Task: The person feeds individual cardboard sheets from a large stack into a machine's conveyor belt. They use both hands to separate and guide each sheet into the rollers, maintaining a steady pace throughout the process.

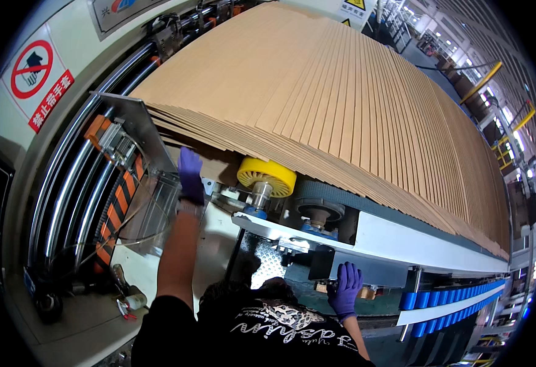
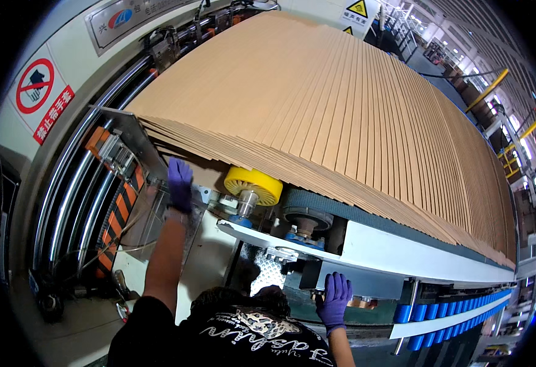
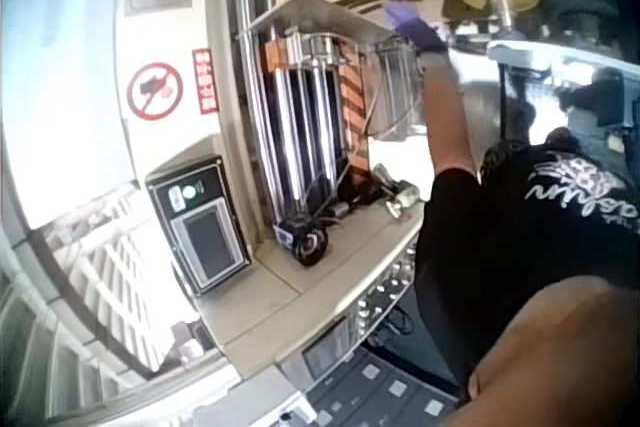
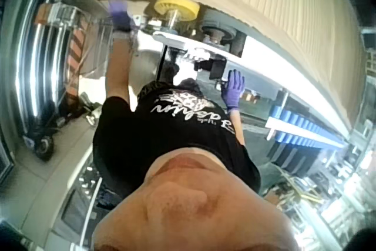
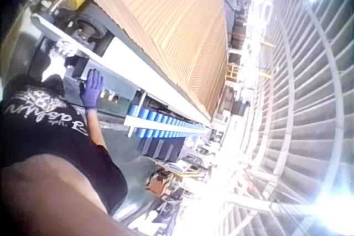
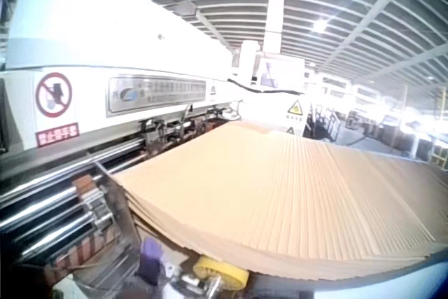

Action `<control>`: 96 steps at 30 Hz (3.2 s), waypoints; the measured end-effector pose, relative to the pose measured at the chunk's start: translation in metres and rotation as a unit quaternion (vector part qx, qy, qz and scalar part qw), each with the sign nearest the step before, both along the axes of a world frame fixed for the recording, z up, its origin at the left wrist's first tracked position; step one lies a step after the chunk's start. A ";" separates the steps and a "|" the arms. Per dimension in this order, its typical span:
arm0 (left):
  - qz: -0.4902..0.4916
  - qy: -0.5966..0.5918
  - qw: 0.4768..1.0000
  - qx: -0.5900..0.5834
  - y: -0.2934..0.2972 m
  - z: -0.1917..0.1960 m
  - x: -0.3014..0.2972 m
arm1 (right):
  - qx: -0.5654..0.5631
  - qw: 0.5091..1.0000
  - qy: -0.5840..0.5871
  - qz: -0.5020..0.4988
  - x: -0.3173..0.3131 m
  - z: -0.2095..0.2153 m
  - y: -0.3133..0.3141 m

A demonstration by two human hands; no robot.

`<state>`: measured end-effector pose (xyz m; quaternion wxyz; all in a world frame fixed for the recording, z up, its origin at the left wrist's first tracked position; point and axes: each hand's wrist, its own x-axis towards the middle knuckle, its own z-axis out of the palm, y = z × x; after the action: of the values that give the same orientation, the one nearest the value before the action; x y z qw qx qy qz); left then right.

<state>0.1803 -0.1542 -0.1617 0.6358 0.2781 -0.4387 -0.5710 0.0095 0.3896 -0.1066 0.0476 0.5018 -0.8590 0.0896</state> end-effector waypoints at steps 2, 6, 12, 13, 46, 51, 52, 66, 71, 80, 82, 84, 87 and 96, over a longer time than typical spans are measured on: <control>-0.019 0.137 0.979 0.147 -0.007 0.061 -0.020 | 0.004 1.000 -0.003 -0.014 0.003 0.001 0.000; -0.157 0.299 0.910 0.241 -0.034 0.066 -0.013 | -0.029 1.000 0.007 -0.001 0.006 0.004 -0.005; -0.271 0.234 0.889 0.285 -0.068 0.081 -0.032 | -0.032 0.998 -0.037 -0.032 -0.001 0.005 -0.010; -0.271 0.210 0.891 0.298 -0.059 0.096 -0.035 | -0.038 0.998 -0.026 -0.032 -0.001 0.007 -0.008; -0.023 -0.412 0.888 -0.202 -0.100 0.062 -0.062 | -0.149 0.986 0.054 -0.056 0.012 -0.008 0.000; -0.089 -0.374 0.829 -0.405 -0.210 0.063 -0.012 | -0.144 0.989 0.007 -0.021 0.007 -0.005 -0.017; -0.091 -0.446 0.821 -0.345 -0.206 0.061 -0.018 | -0.141 0.990 -0.001 -0.028 0.006 -0.010 -0.019; -0.049 -0.337 0.919 -0.198 -0.012 0.074 -0.063 | -0.058 0.998 -0.006 -0.037 0.009 0.002 -0.015; -0.114 0.009 0.973 0.198 0.011 0.111 -0.088 | -0.047 0.998 0.014 -0.025 0.005 -0.007 -0.009; -0.068 0.057 0.961 0.262 0.026 0.136 -0.093 | -0.024 0.999 0.038 0.001 -0.004 -0.005 -0.006; -0.069 0.056 0.961 0.263 0.027 0.136 -0.093 | 0.002 0.999 0.041 0.012 -0.007 0.001 -0.005; -0.071 0.049 0.960 0.265 0.029 0.138 -0.093 | -0.016 0.998 0.053 0.004 -0.005 -0.003 -0.005; -0.060 0.036 0.960 0.273 0.030 0.140 -0.097 | -0.047 0.997 0.067 -0.006 -0.001 -0.007 -0.007; -0.061 0.054 0.966 0.245 0.010 0.132 -0.089 | -0.079 0.995 0.062 -0.008 -0.001 -0.003 -0.007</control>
<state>0.0914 -0.1440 -0.0298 0.5351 0.3671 -0.2661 -0.7128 0.0085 0.3824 -0.1098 0.1414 0.4939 -0.8488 0.1252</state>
